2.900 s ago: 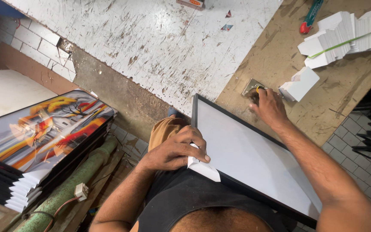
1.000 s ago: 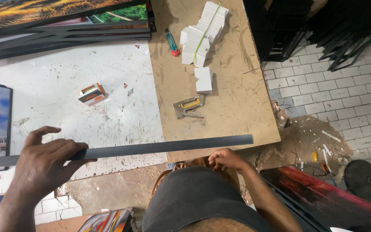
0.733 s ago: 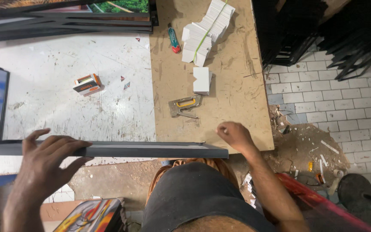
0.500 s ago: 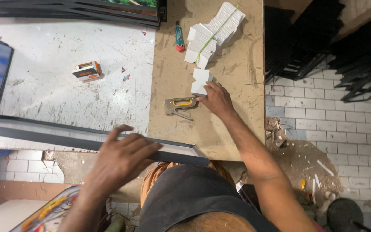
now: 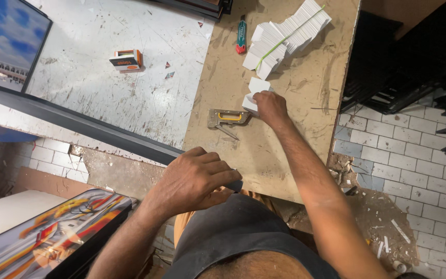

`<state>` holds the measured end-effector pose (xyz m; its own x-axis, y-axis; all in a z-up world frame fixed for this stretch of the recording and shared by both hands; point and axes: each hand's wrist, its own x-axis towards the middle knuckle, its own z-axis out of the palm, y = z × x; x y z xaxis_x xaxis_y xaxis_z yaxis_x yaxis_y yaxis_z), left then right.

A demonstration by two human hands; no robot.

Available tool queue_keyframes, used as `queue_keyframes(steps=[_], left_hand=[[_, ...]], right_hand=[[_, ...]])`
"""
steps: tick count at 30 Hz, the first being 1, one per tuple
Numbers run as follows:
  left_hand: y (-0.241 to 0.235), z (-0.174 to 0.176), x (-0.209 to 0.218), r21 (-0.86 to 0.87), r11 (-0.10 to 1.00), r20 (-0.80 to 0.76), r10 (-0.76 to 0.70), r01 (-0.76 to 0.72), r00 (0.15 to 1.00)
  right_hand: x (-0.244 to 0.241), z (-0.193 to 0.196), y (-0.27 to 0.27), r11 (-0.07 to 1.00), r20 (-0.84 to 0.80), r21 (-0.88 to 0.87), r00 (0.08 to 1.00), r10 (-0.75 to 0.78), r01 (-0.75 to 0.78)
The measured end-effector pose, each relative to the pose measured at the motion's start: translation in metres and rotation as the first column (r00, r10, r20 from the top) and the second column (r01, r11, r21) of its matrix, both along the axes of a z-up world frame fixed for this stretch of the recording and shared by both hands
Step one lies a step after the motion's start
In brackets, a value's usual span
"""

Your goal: The person assembles picture frames by attaching white cardboard backings to black frames using a staple gun. They repeatedly pick up frames, align the backing, staple the edges, and stack the completed units on a nearby pile.

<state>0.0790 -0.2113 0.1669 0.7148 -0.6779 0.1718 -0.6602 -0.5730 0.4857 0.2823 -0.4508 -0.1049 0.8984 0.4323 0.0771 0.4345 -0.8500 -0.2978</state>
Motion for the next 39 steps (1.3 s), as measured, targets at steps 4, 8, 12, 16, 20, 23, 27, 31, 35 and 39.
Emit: queue_keyframes(steps=[4, 8, 12, 16, 20, 23, 27, 31, 35, 39], left_hand=[[-0.004, -0.001, 0.006, -0.017, 1.0, 0.075, 0.01, -0.009, 0.997], [-0.005, -0.008, 0.014, -0.057, 0.998, 0.141, 0.019, -0.011, 0.99], [-0.002, -0.013, 0.025, -0.1, 0.995, 0.14, -0.016, 0.031, 0.99], [0.002, -0.014, 0.036, -0.108, 0.989, 0.156, -0.084, 0.102, 0.984], [0.006, -0.014, 0.041, -0.11, 0.984, 0.165, -0.123, 0.142, 0.979], [0.008, -0.016, 0.039, -0.113, 0.984, 0.143, -0.122, 0.138, 0.982], [0.007, -0.024, 0.037, -0.091, 0.991, 0.19, -0.078, 0.096, 0.979], [0.003, -0.027, 0.033, -0.101, 0.994, 0.201, -0.027, 0.048, 0.979], [0.001, -0.022, 0.028, -0.101, 0.993, 0.332, -0.021, 0.057, 0.943], [0.003, -0.016, 0.029, -0.062, 0.996, 0.18, -0.05, 0.062, 0.982]], right_hand=[[-0.056, 0.052, 0.004, 0.949, 0.472, 0.273, 0.838, -0.273, 0.155], [-0.132, 0.107, -0.005, 0.332, -0.145, 0.896, 0.901, -0.408, 0.295], [-0.21, 0.14, -0.012, -0.249, -0.331, 0.924, 0.932, -0.146, 0.289], [-0.254, 0.132, 0.009, -0.318, -0.208, 0.936, 0.964, -0.163, 0.149], [-0.263, 0.109, 0.038, -0.229, -0.187, 0.966, 0.935, -0.302, 0.119], [-0.256, 0.097, 0.055, -0.088, -0.142, 0.989, 0.934, -0.326, 0.12], [-0.253, 0.096, 0.069, -0.017, -0.106, 0.994, 0.943, -0.316, 0.106], [-0.252, 0.103, 0.072, -0.07, -0.153, 0.988, 0.941, -0.301, 0.138], [-0.252, 0.109, 0.072, -0.109, -0.168, 0.984, 0.948, -0.269, 0.144], [-0.251, 0.114, 0.07, -0.026, -0.136, 0.991, 0.941, -0.31, 0.135]])
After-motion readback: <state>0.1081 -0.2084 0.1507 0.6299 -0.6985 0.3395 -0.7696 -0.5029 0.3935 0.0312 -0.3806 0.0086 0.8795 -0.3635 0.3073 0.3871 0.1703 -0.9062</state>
